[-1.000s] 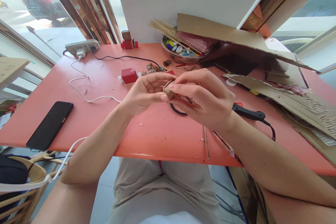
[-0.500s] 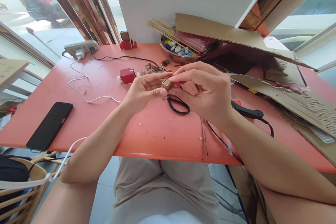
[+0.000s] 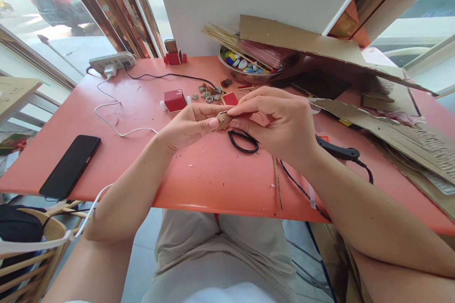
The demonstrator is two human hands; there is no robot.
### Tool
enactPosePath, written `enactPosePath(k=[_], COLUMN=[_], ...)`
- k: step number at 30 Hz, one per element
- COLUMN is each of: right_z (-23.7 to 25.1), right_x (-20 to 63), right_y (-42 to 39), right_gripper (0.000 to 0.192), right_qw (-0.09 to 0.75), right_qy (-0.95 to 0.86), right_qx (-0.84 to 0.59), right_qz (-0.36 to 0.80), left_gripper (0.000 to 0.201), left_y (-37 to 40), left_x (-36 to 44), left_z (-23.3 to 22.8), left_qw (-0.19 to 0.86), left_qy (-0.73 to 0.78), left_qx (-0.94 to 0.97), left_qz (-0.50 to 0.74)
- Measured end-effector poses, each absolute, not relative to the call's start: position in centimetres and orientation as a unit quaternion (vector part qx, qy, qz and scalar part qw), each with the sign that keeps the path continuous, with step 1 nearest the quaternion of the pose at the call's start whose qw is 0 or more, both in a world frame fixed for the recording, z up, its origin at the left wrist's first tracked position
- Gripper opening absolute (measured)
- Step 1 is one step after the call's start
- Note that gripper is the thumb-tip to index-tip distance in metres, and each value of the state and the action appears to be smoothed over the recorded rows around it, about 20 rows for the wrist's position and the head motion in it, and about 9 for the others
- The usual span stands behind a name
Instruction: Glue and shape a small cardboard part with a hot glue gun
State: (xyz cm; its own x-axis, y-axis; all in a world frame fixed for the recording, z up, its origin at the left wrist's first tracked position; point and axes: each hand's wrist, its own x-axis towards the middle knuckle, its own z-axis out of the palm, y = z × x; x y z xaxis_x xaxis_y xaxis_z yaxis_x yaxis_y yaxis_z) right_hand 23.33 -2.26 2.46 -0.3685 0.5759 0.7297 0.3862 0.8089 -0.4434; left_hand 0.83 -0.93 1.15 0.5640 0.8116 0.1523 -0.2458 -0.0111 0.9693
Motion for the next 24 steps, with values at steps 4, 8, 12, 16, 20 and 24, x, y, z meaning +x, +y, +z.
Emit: enactPosePath(k=[4, 8, 12, 16, 20, 24], right_z=[2.3, 2.2, 2.0, 1.6, 1.4, 1.4], right_x=[23.3, 23.4, 23.3, 23.2, 23.3, 23.4], right_y=[-2.0, -1.9, -2.0, -2.3, -2.3, -2.3], right_gripper=[0.004, 0.014, 0.012, 0.01, 0.012, 0.014], right_qw=[0.473, 0.444, 0.429, 0.429, 0.418, 0.429], right_qy=[-0.833, -0.848, -0.859, -0.86, -0.863, -0.86], right_qx=[-0.271, -0.275, -0.275, -0.275, -0.284, -0.275], right_qz=[0.098, 0.091, 0.054, 0.015, 0.001, -0.004], left_gripper=[0.053, 0.051, 0.05, 0.052, 0.056, 0.052], left_y=[-0.8, -0.6, -0.5, -0.3, -0.2, -0.3], left_x=[0.7, 0.6, 0.4, 0.3, 0.5, 0.8], left_z=[1.1, 0.9, 0.8, 0.5, 0.2, 0.3], left_qw=[0.691, 0.691, 0.706, 0.707, 0.683, 0.678], left_qy=[0.231, 0.237, 0.227, 0.222, 0.245, 0.245], left_qx=[0.576, 0.575, 0.558, 0.561, 0.564, 0.555], left_qz=[0.371, 0.37, 0.373, 0.37, 0.393, 0.415])
